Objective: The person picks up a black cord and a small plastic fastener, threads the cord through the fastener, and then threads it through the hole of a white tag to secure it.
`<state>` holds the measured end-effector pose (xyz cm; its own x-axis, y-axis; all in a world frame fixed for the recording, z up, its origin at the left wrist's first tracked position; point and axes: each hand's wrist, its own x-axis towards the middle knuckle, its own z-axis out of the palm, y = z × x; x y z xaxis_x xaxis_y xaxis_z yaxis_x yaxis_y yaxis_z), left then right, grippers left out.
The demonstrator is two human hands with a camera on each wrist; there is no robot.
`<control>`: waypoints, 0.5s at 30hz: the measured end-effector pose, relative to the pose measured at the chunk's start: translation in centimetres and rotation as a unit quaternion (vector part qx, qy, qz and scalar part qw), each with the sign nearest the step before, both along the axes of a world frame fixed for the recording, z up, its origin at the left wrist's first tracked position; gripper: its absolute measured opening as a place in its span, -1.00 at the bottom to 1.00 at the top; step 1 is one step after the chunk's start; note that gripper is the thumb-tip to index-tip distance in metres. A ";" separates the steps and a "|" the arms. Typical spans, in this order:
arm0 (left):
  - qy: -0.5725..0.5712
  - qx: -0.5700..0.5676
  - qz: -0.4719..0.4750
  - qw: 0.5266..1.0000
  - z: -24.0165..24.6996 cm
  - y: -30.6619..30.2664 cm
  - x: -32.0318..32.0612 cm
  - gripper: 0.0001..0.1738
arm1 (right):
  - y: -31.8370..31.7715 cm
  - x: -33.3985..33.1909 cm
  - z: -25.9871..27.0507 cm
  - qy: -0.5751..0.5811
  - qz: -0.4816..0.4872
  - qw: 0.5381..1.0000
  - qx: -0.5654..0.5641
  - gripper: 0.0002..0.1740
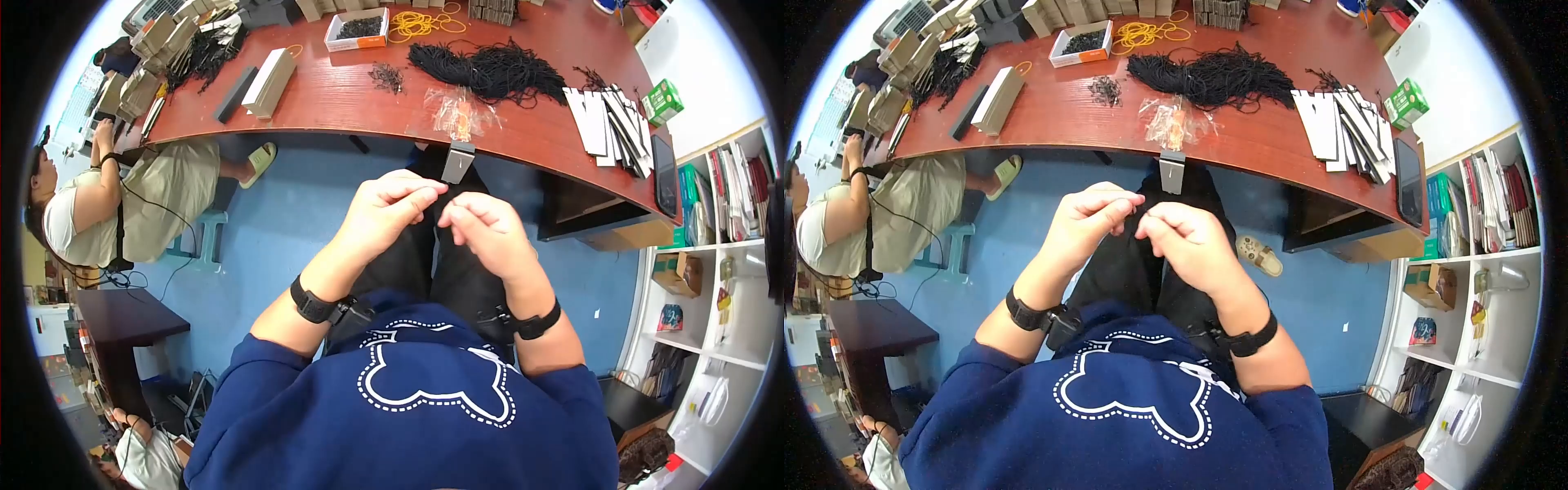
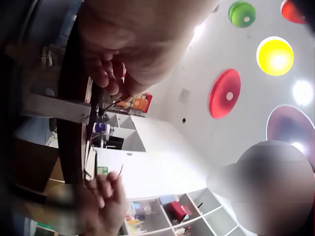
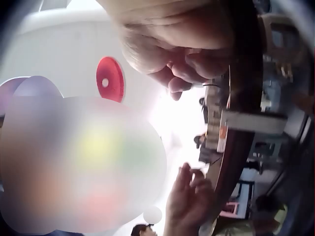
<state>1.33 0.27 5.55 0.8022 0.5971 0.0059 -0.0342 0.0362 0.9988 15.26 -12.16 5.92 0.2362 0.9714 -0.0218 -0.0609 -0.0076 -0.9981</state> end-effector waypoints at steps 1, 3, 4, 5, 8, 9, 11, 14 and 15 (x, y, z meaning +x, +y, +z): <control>-0.010 -0.020 -0.006 1.000 0.1 0.0 0.1 -0.81 | 0.5 -0.2 -0.1 0.010 0.021 1.000 -0.001 -0.79; -0.011 -0.032 -0.003 0.999 0.5 0.1 0.0 -0.82 | 0.7 -0.4 0.3 0.024 0.020 0.999 -0.016 -0.80; -0.005 -0.039 -0.008 0.999 0.7 0.2 -0.1 -0.82 | 0.8 -0.2 0.3 0.029 0.024 0.999 -0.028 -0.80; 0.000 -0.046 -0.015 0.999 0.7 0.2 -0.2 -0.83 | 0.7 -0.1 0.2 0.034 0.025 0.998 -0.040 -0.79; -0.001 -0.041 -0.028 0.999 0.3 0.3 0.0 -0.83 | 0.7 -0.1 -0.2 0.037 0.031 0.998 -0.047 -0.79; -0.001 -0.042 -0.029 0.999 0.1 0.3 0.1 -0.83 | 0.7 0.0 -0.3 0.040 0.037 0.997 -0.047 -0.79; 0.003 -0.057 -0.037 0.998 -0.2 0.2 0.2 -0.86 | 0.6 0.2 -0.7 0.057 0.045 0.996 -0.060 -0.82; -0.033 -0.035 -0.062 0.997 -0.6 0.2 0.3 -0.89 | 0.7 0.3 -1.8 -0.048 0.002 0.999 -0.009 -0.89; -0.033 -0.033 -0.061 0.997 -0.6 0.3 0.3 -0.89 | 0.9 0.1 -1.5 -0.168 -0.054 0.983 0.051 -0.86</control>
<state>1.64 0.56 4.94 0.8685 0.4951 0.0246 -0.0907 0.1100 0.9898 15.37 -11.27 4.44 0.3163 0.9332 0.1706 0.2771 0.0811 -0.9574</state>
